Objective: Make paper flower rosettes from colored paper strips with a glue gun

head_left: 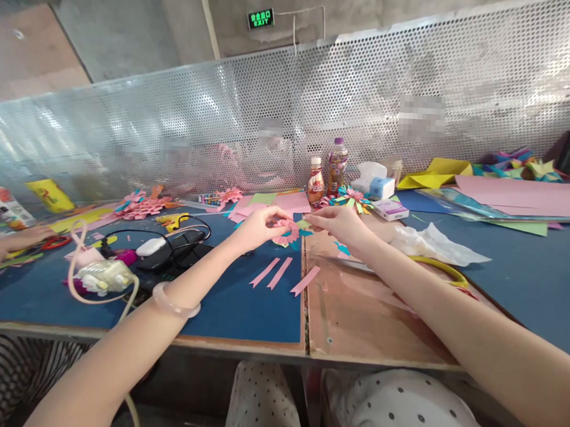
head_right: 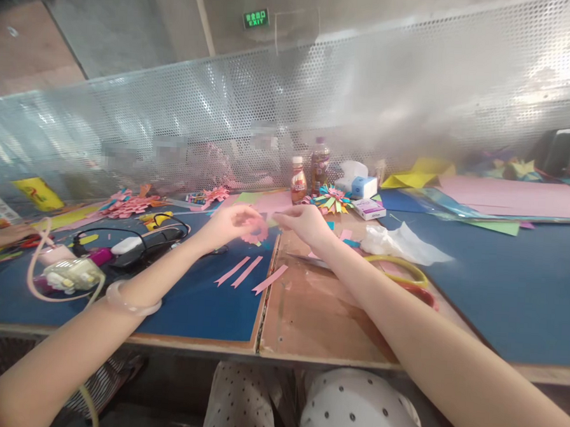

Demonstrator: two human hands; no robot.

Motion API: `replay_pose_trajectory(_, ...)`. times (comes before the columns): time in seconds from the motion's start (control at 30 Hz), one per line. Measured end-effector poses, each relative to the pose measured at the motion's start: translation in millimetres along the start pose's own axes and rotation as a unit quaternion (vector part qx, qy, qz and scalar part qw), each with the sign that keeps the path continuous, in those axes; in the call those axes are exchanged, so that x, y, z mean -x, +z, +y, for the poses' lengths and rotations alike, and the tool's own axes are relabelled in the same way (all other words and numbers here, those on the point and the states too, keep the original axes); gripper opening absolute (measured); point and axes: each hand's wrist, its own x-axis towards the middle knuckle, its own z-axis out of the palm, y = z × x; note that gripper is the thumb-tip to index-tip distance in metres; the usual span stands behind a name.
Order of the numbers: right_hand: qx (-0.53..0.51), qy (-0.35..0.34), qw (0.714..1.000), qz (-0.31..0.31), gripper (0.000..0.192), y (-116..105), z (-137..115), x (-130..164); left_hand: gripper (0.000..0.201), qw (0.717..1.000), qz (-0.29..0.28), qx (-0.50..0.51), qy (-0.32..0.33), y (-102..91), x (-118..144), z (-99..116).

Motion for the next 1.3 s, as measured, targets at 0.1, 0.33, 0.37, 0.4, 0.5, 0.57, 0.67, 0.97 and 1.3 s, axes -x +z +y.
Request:
replay_pose_trajectory(0.1,0.002,-0.023,1.0,0.007,0.031,1,0,-1,0.023,1.0,-0.001,0.005,0.002,0.6,0,0)
replay_pose_trajectory(0.33,-0.035,-0.015,0.999,-0.001,0.029,4,1,-1,0.027,1.0,-0.003,0.026,0.0,1.5,0,2)
replay_pose_trajectory(0.37,-0.041,-0.009,0.999,0.0,0.03,5,2,-2,0.027,1.0,-0.003,0.026,0.0,1.6,0,3)
replay_pose_trajectory(0.4,-0.045,-0.005,0.999,0.002,0.03,5,3,-2,0.027,1.0,-0.002,0.026,0.0,1.7,0,3)
replay_pose_trajectory(0.5,-0.053,-0.005,0.999,0.004,0.031,7,7,-4,0.028,1.0,-0.003,0.021,-0.003,2.0,0,3)
replay_pose_trajectory(0.57,-0.059,-0.007,0.998,0.002,0.031,9,10,-5,0.028,1.0,-0.005,0.018,-0.007,2.1,0,3)
replay_pose_trajectory(0.67,-0.068,-0.014,0.998,-0.002,0.03,10,11,-6,0.029,1.0,-0.006,0.018,-0.007,2.4,0,4)
replay_pose_trajectory(0.97,-0.076,-0.052,0.996,0.003,0.029,15,9,-8,0.031,1.0,-0.001,0.025,-0.003,3.2,-1,3)
replay_pose_trajectory(1.3,-0.073,-0.053,0.996,0.01,0.029,17,6,-8,0.031,0.999,-0.002,0.044,-0.004,2.8,-1,0)
